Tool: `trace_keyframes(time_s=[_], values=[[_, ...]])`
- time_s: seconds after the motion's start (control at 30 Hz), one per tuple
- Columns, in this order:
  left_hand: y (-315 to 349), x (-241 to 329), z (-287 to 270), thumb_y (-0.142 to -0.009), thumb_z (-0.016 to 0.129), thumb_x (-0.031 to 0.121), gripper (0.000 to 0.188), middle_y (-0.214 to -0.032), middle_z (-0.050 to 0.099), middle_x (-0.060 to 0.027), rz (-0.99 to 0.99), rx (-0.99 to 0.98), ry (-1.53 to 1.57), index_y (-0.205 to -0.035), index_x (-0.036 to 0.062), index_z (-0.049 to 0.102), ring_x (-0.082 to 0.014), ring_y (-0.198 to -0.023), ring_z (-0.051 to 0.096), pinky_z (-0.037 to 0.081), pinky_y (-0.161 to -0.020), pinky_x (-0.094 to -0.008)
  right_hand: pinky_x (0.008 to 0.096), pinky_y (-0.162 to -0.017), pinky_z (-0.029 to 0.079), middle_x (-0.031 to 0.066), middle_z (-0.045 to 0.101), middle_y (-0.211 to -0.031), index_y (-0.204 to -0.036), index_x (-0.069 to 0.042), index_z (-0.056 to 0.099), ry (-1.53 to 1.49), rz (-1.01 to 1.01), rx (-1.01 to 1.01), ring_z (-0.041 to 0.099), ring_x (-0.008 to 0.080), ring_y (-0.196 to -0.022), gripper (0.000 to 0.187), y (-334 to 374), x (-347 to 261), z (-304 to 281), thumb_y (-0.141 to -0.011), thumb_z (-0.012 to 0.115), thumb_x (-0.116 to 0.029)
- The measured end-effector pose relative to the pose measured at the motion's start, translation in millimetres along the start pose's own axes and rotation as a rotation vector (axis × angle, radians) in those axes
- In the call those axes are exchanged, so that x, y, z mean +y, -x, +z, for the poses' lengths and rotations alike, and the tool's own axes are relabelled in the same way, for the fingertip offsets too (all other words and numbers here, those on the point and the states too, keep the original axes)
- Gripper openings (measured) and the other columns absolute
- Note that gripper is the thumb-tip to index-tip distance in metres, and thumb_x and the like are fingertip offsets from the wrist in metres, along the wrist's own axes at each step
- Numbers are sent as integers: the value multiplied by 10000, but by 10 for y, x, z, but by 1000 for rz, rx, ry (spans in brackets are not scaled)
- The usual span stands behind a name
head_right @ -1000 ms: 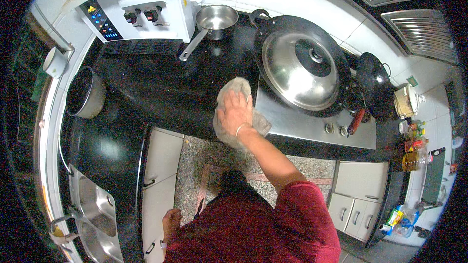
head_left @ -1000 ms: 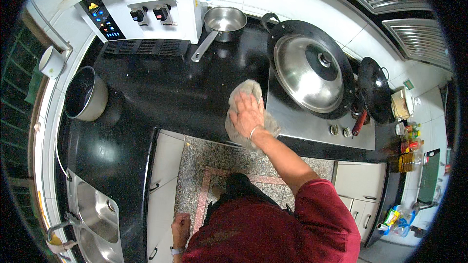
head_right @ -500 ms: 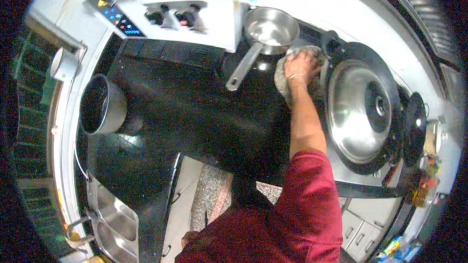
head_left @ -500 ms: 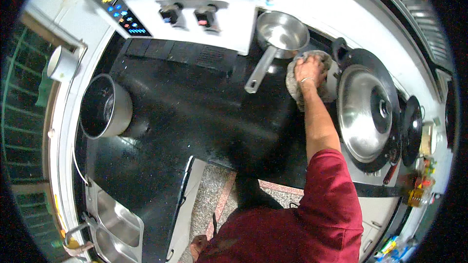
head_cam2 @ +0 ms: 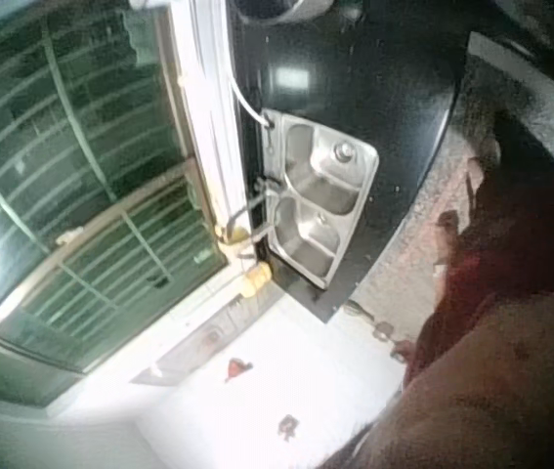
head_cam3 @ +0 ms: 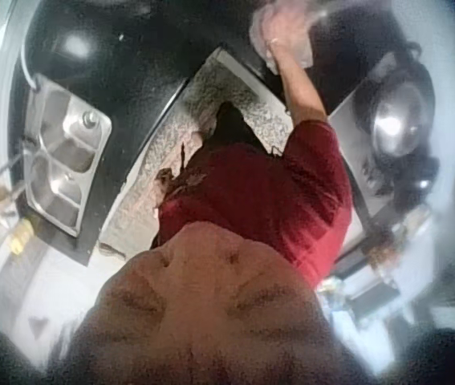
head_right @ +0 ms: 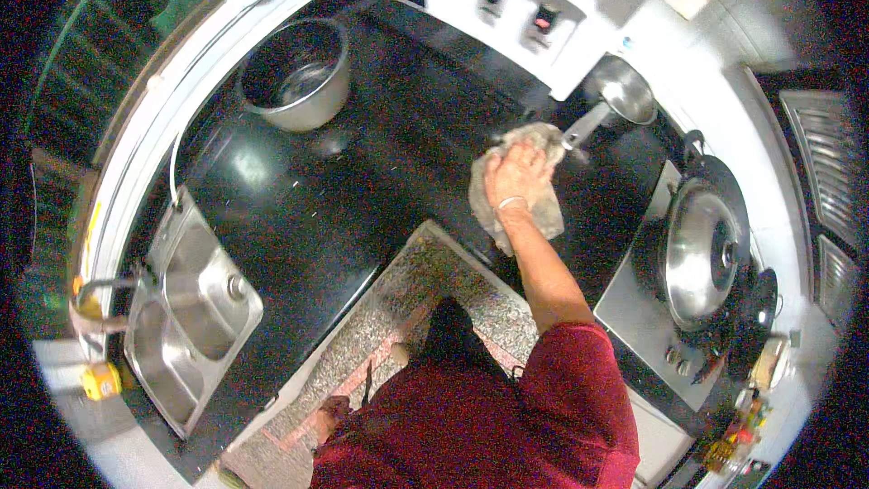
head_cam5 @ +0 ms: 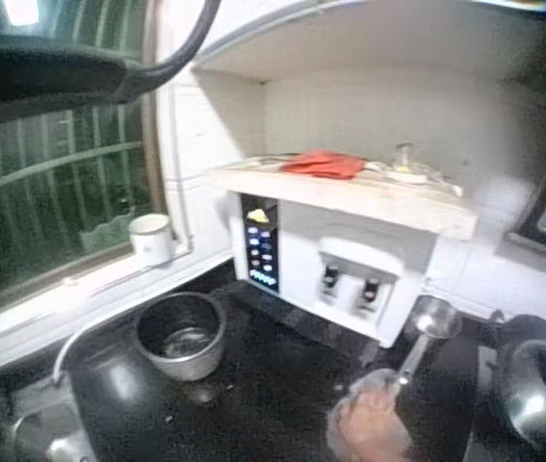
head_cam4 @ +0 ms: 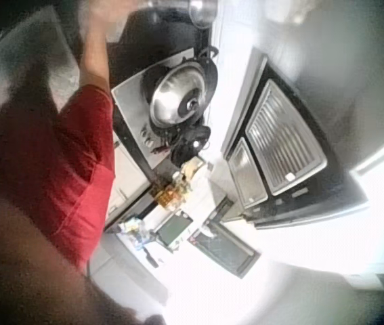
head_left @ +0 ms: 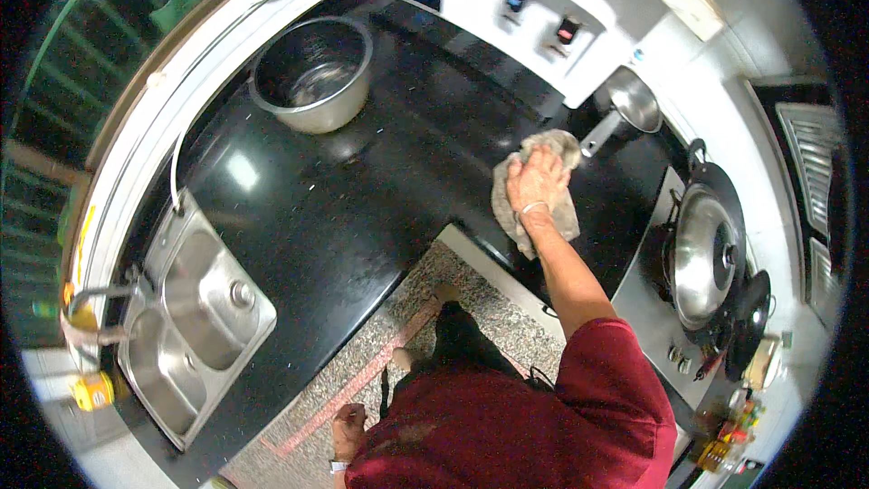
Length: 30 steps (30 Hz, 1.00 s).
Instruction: The person wipes the kitchen countertop and the inside of the sink using a cloth, then rinses the cloth under the faucet.
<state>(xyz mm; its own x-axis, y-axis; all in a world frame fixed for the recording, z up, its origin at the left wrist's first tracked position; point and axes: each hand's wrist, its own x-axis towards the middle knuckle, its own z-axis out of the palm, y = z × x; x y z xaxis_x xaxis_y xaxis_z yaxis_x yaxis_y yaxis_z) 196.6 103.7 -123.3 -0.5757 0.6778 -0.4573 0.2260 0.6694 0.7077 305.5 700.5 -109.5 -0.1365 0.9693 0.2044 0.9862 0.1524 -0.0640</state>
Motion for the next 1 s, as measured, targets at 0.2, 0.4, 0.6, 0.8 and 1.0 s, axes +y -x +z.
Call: trace_keyframes(time_s=[0.2,0.4,0.6,0.8,1.0], values=[[843,-258,-28,-931,666,204,223,-818,678,-87,-533,215,335,-1034,6,658,-168,-763,630,501,-679,-311,491,-1080,298,116,573,-1274,-1259,-75,557,-313,-515,-86,468,299,-1255,466,864,-1866,-427,-881,533,-344],[1517,-564,189,-938,655,169,210,-833,673,-89,-552,203,389,-1046,-11,648,-160,-742,605,494,-658,-311,531,-1115,257,80,620,-1182,-1134,-97,656,-510,-1133,-19,526,246,-1170,340,3065,-3039,-470,-871,538,-278],[1807,-954,146,-912,692,209,240,-839,669,-63,-611,329,630,-1021,2,638,-179,-741,605,494,-658,-319,458,-1080,316,68,602,-1266,-1203,-120,627,-552,-1280,-333,507,235,-1233,345,3396,-2962,-633,-910,466,-204],[1728,-1494,7,-951,615,86,104,-851,657,-40,-295,421,632,-977,-14,629,-112,-784,580,501,-747,-279,442,-843,504,129,680,-1037,-1082,-60,649,-751,-833,271,642,315,-942,286,2191,-1600,-334,-798,622,-46],[1583,-1695,165,-916,627,98,133,-781,664,-55,-266,376,396,-980,-13,661,-118,-728,593,496,-681,-280,402,-1017,474,140,612,-1282,-1324,2,525,-2117,111,-958,603,264,-1160,403,1620,-977,-976,-955,462,-148]])
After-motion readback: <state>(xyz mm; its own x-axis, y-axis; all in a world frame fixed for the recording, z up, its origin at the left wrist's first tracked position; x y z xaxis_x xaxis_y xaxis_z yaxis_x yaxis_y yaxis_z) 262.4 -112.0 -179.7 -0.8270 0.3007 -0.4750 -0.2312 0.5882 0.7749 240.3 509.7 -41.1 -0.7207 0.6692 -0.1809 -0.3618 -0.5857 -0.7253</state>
